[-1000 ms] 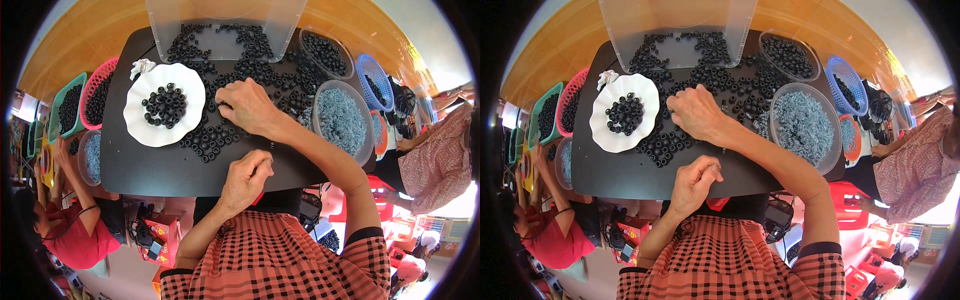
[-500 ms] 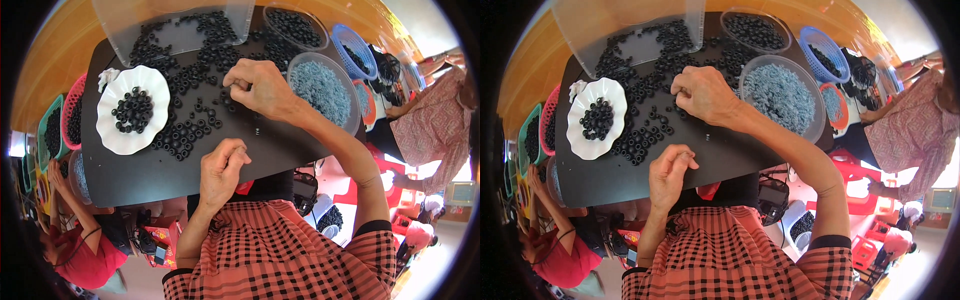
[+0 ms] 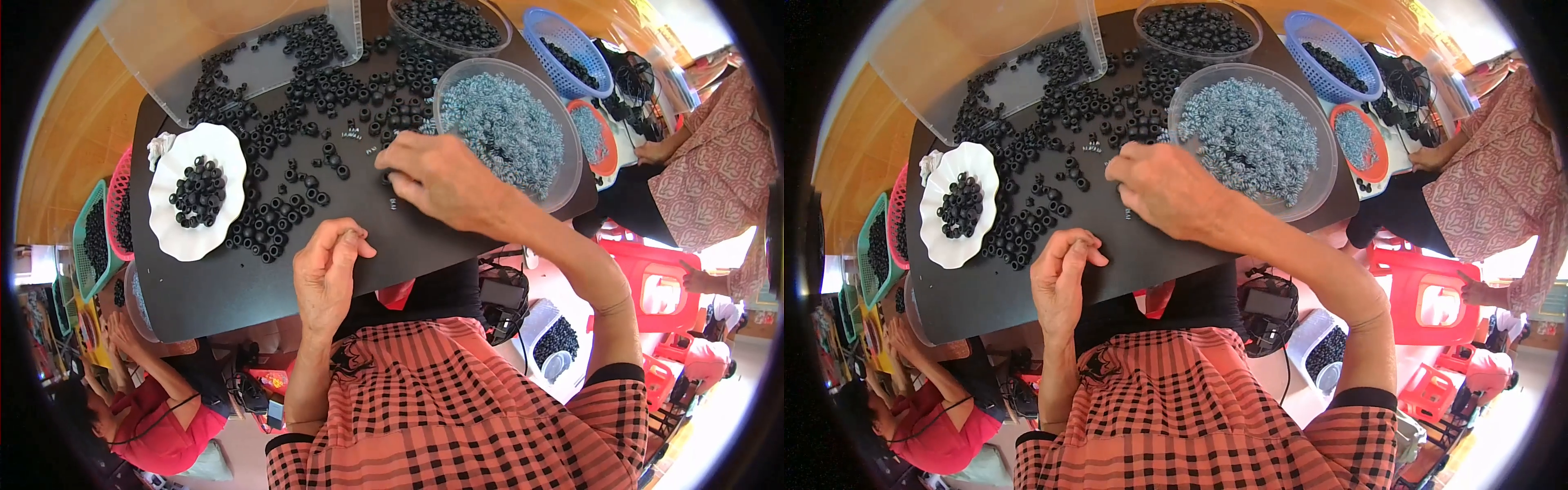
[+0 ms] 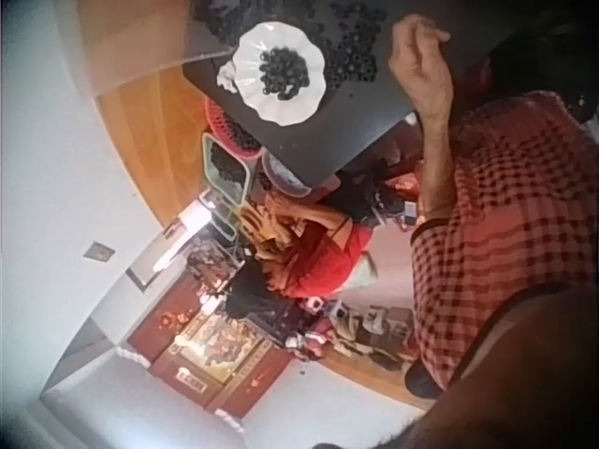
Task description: The person assembles small components by inserting metal springs into plastic rings by hand.
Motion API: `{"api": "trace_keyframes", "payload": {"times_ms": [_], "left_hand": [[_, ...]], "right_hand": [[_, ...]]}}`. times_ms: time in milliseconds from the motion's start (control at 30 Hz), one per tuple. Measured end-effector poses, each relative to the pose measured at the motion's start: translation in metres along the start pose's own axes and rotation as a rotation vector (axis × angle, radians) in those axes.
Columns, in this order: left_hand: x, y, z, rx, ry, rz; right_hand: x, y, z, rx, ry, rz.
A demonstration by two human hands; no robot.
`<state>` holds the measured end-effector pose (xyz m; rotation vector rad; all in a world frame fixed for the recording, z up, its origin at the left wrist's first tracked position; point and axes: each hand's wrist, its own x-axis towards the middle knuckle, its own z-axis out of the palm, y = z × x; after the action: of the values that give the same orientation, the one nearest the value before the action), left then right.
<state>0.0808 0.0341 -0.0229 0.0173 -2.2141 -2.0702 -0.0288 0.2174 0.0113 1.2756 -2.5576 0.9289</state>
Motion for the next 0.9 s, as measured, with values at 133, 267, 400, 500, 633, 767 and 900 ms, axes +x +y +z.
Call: {"api": "trace_keyframes", "payload": {"times_ms": [133,267,400,500,633,767,900], "left_hand": [[0.000,0.003,0.001,0.005,0.003,-0.014],[0.000,0.004,0.003,-0.003,0.011,0.002],[0.002,0.007,0.008,-0.090,0.017,-0.059],[0.007,0.008,0.011,-0.206,0.047,-0.058],[0.014,0.009,0.012,-0.363,0.028,-0.091],[0.015,0.004,0.003,-0.557,-0.003,-0.179],[0.012,0.000,-0.003,-0.607,-0.027,-0.176]], "right_hand": [[-0.005,-0.001,0.011,-0.135,-0.113,0.043],[-0.003,0.003,0.011,-0.140,-0.086,0.012],[-0.002,-0.007,0.009,0.016,-0.002,0.028],[0.001,-0.028,0.003,0.075,0.028,-0.071],[-0.002,-0.044,0.012,0.138,0.100,-0.094],[-0.003,-0.045,0.009,0.452,0.181,0.074],[-0.011,-0.024,0.009,0.221,0.221,0.136]]}}
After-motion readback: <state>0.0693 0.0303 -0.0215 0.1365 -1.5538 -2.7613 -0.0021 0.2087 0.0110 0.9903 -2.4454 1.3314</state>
